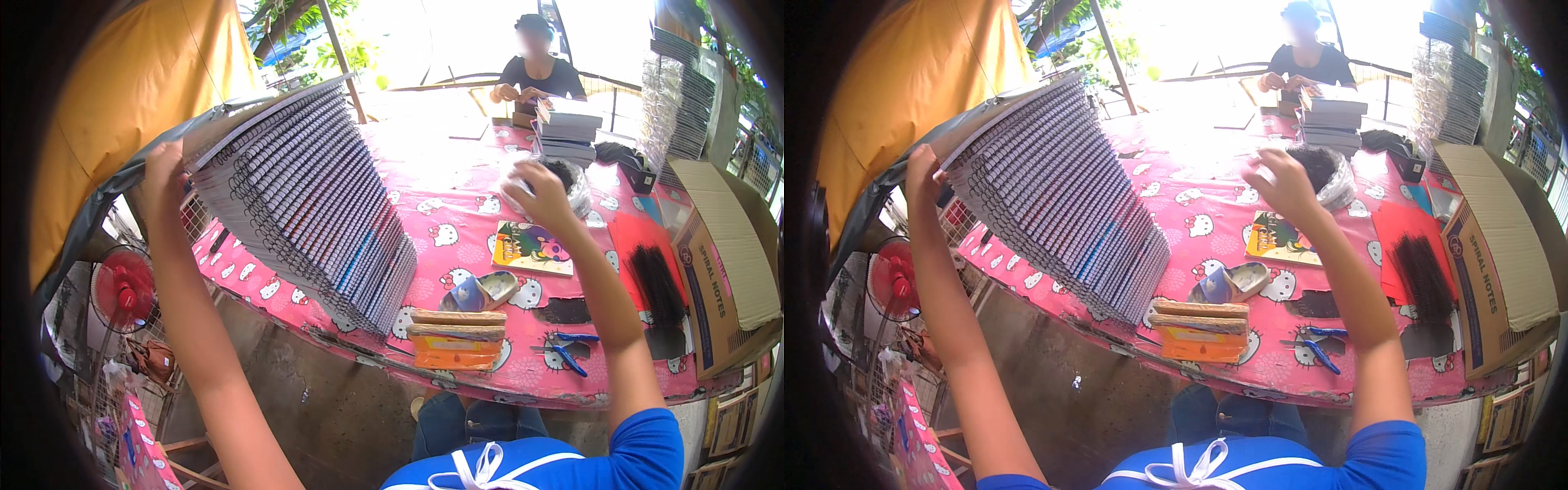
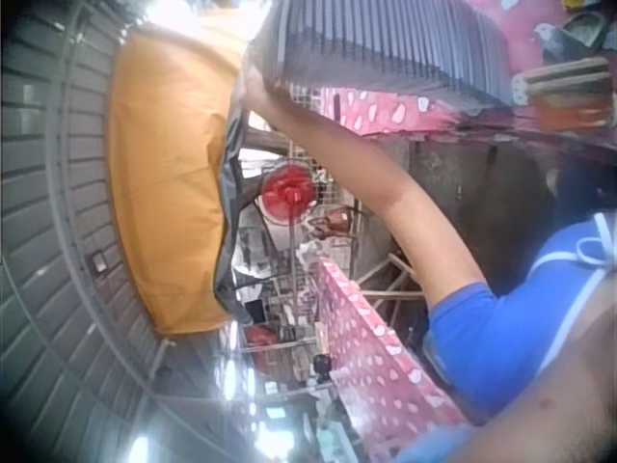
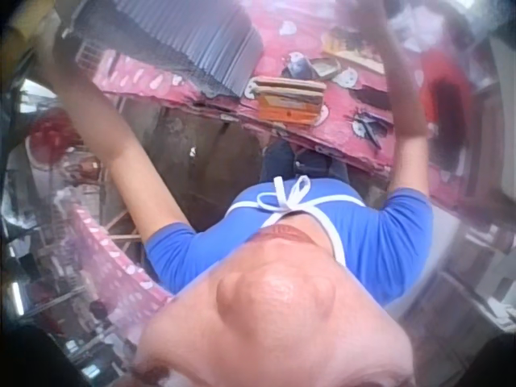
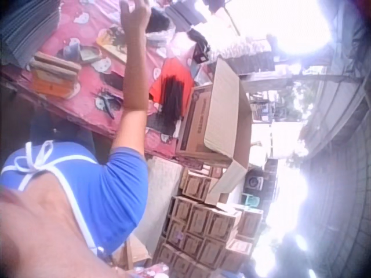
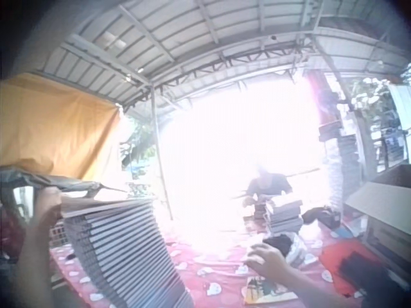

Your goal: The person uses a tool to crimp and cut the ends of wire coils on spiral notebooks before placing them onto a stack on the table.

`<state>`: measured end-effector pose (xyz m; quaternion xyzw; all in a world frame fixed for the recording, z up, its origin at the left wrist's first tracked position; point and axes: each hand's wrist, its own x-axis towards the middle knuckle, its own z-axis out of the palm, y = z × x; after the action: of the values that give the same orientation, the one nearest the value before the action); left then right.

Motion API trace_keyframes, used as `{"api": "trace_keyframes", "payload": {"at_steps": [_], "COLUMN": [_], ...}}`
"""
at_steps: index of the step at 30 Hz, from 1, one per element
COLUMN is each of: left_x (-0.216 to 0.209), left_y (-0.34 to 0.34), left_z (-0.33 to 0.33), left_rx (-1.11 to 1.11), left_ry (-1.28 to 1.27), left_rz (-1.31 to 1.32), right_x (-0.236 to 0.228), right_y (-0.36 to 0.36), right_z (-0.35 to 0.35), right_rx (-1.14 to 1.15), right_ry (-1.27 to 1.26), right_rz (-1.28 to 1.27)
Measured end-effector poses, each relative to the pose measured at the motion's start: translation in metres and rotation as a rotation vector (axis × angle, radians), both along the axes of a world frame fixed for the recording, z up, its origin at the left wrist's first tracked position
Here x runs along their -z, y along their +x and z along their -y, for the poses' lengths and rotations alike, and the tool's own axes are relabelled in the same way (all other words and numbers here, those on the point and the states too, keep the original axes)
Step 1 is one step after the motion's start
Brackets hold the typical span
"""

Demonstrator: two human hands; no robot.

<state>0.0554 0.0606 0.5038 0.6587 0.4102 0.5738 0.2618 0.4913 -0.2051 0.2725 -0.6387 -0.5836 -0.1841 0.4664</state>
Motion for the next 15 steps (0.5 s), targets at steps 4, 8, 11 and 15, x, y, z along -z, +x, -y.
{"api": "trace_keyframes", "payload": {"at_steps": [4,8,11,15], "left_x": [0.023,0.038,0.036,0.039], "left_y": [-0.014,0.007,0.007,0.015], "left_z": [-0.023,0.000,-0.011,-0.011], "left_rx": [0.305,0.478,0.413,0.161], "left_ry": [-0.056,-0.029,-0.032,0.036], "left_rz": [0.176,0.210,0.261,0.293], "right_x": [-0.088,-0.171,-0.197,-0.202], "right_y": [-0.060,-0.121,-0.134,-0.135], "right_z": [-0.091,-0.148,-0.183,-0.211], "right_rx": [-0.284,-0.265,-0.256,-0.251], "right_ry": [0.156,0.244,0.113,0.036], "right_rz": [-0.187,-0.390,-0.429,-0.378]}}
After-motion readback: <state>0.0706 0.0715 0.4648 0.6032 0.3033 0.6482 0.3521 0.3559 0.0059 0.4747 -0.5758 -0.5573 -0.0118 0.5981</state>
